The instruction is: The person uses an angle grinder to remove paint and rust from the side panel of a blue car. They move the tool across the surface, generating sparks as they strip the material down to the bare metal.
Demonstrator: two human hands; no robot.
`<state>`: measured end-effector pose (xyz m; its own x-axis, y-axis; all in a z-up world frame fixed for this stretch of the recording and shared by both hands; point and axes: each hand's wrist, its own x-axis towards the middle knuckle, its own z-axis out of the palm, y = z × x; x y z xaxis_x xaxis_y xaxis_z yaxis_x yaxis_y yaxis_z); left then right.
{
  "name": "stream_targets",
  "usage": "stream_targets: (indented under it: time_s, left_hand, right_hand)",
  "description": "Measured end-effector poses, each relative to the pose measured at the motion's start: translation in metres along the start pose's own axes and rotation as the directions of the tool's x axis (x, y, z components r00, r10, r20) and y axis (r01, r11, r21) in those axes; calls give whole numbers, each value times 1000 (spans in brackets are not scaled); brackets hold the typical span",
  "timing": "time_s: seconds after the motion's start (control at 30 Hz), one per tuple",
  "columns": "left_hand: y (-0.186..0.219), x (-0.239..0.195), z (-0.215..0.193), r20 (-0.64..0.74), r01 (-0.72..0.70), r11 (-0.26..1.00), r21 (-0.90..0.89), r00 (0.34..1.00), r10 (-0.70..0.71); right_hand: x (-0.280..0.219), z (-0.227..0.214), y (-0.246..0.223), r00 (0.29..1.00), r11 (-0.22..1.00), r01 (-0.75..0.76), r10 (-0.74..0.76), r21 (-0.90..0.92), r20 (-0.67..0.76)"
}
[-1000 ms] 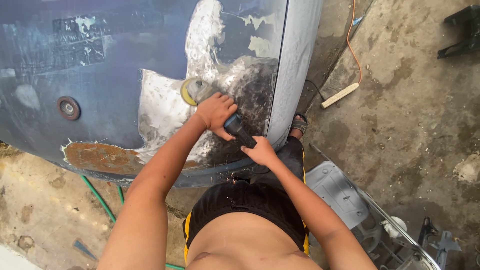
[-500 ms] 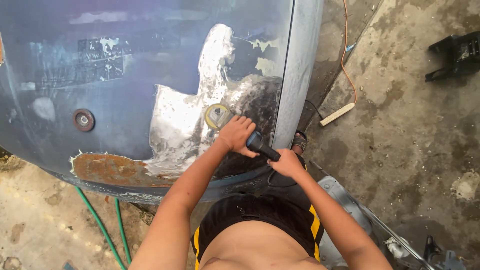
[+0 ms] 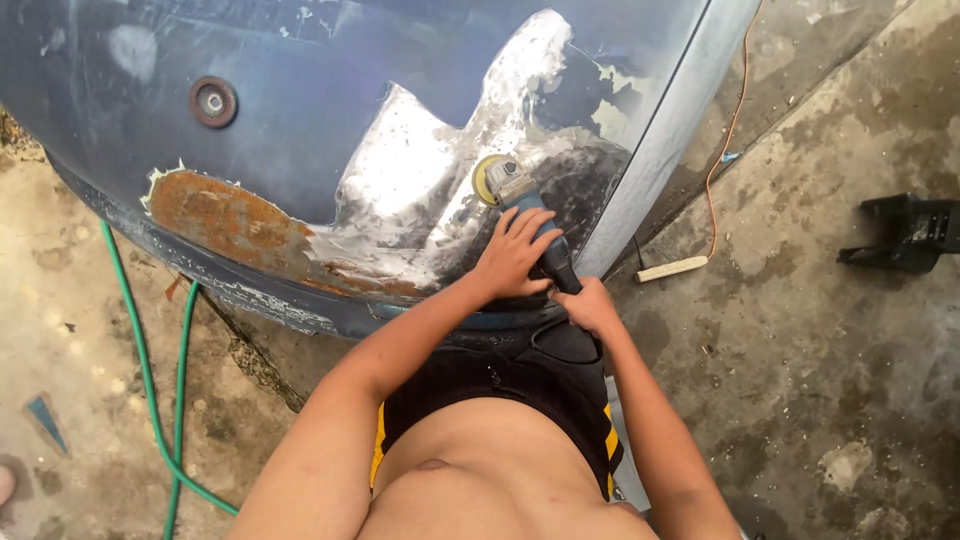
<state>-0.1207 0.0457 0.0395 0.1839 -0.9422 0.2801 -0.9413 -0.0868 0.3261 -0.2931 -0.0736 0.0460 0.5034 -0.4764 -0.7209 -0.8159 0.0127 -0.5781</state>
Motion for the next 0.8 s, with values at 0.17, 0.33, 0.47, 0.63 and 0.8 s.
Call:
stream_targets:
  time_s: [0.17,0.33,0.47,0.63,0.8]
  left_hand:
    - [37,-77,-7,347,731,280,-622,578,-738]
    - [56,-62,-50,735,673,-436,-598,244,-633]
    - [51,-65,-23,695,551,-531,-644,131,-707]
    - [52,-11,2,640,531,-498,-685,114,-759]
    - [63,59,12,525,482,-448,-753,31,-850]
  right_hand:
    - [-16,26,19,998,1000,-21,21,-7,53]
    - [-9,48,39,992,985,32,-11,-168,122]
    - [-6,59,38,991,965,43,-9,-259,131]
    - [5,23,28,993,984,52,-32,-173,118]
    - [48,-23,20,982,977,117,-86,-178,171]
